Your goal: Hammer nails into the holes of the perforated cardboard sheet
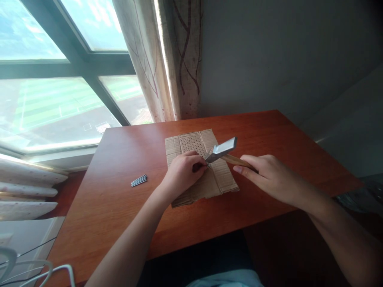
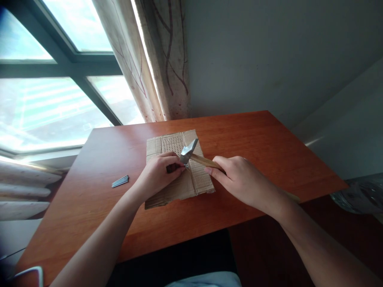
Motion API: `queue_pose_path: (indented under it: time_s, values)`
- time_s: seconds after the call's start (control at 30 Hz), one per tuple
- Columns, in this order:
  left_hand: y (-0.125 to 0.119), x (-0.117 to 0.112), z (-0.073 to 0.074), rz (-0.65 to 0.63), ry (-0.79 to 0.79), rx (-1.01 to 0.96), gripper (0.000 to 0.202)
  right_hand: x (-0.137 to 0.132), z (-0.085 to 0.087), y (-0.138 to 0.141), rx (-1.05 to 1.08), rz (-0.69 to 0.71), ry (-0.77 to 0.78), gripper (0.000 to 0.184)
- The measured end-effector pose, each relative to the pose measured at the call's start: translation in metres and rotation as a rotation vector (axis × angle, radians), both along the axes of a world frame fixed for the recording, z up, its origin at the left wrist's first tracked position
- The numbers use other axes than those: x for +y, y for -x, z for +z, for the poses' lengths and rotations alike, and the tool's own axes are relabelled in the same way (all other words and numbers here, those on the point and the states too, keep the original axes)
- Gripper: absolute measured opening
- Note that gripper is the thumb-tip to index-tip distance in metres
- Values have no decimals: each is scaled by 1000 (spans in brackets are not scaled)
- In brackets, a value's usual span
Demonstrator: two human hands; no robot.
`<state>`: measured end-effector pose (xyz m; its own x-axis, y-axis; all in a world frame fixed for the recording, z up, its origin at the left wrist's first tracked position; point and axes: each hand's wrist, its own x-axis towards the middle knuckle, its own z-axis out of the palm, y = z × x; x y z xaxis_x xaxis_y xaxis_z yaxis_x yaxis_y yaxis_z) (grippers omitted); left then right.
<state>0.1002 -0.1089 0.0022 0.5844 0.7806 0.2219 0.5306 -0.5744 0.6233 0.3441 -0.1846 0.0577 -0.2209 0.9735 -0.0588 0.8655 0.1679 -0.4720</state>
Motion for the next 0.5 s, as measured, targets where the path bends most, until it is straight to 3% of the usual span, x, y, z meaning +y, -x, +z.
queue_pose_path:
  time_s: [0.5]
  values:
    - [1, 0, 3, -12, -11, 18, 12, -2, -5, 3, -31, -1, 64, 43]
